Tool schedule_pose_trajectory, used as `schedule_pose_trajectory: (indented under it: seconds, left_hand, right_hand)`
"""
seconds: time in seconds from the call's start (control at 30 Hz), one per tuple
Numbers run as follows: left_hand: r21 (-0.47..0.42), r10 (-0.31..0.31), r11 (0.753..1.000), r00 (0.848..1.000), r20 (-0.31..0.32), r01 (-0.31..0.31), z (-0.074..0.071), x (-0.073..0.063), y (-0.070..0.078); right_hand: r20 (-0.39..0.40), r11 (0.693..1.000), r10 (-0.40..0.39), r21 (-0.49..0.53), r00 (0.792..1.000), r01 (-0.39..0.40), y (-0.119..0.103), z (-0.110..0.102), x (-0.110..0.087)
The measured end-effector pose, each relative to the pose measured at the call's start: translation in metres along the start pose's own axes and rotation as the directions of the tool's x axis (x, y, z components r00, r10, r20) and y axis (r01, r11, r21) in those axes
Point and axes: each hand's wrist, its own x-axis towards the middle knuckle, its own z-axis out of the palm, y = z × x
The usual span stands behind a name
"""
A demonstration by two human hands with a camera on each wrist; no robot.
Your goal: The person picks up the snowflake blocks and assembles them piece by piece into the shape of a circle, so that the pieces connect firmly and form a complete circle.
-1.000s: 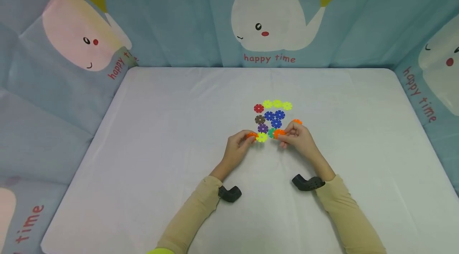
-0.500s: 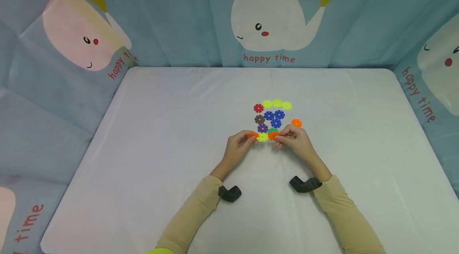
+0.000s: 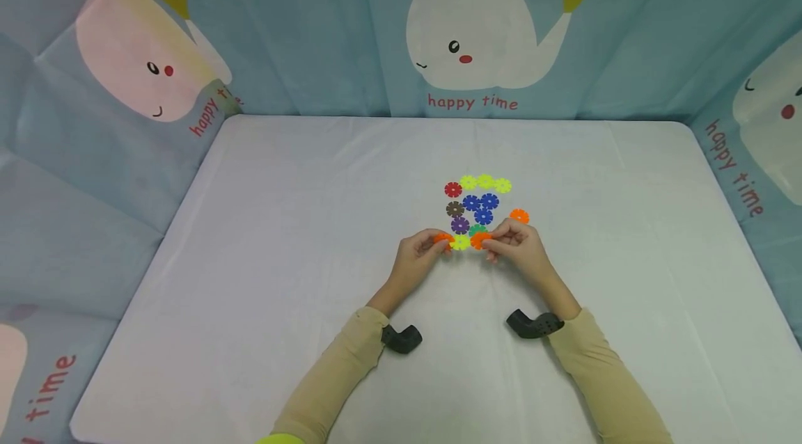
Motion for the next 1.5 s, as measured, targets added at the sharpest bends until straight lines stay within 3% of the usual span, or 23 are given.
schedule_pose_trajectory:
  seconds: [0.53, 0.87, 1.0, 1.27, 1.5]
  left_hand:
    - [-0.018, -0.029, 0.999, 1.000, 0.011, 0.029, 0.000, 0.000, 0.002]
    - [0.002, -0.044, 0.999, 0.999, 0.032, 0.044, 0.002, 0.000, -0.002]
    - [-0.040, -0.055, 0.998, 0.998, 0.041, 0.057, 0.002, 0.001, 0.000]
    - [-0.078, -0.053, 0.996, 0.999, 0.007, 0.053, 0.002, 0.001, 0.000]
    - [-0.096, -0.052, 0.994, 0.999, -0.006, 0.051, 0.002, 0.002, -0.003]
  right_hand:
    - [0.040, 0.999, -0.037, 0.017, 0.999, 0.036, 0.006, 0.006, 0.000]
    - [0.034, 1.000, 0.001, 0.024, 0.999, -0.002, 0.013, 0.008, 0.001]
    - [0.030, 0.999, 0.006, 0.038, 1.000, -0.008, 0.013, 0.007, 0.000]
    - [0.053, 0.999, 0.009, 0.030, 0.999, -0.011, 0.013, 0.007, 0.001]
    - [0.002, 0.998, 0.032, 0.054, 0.999, -0.032, 0.010, 0.006, 0.001]
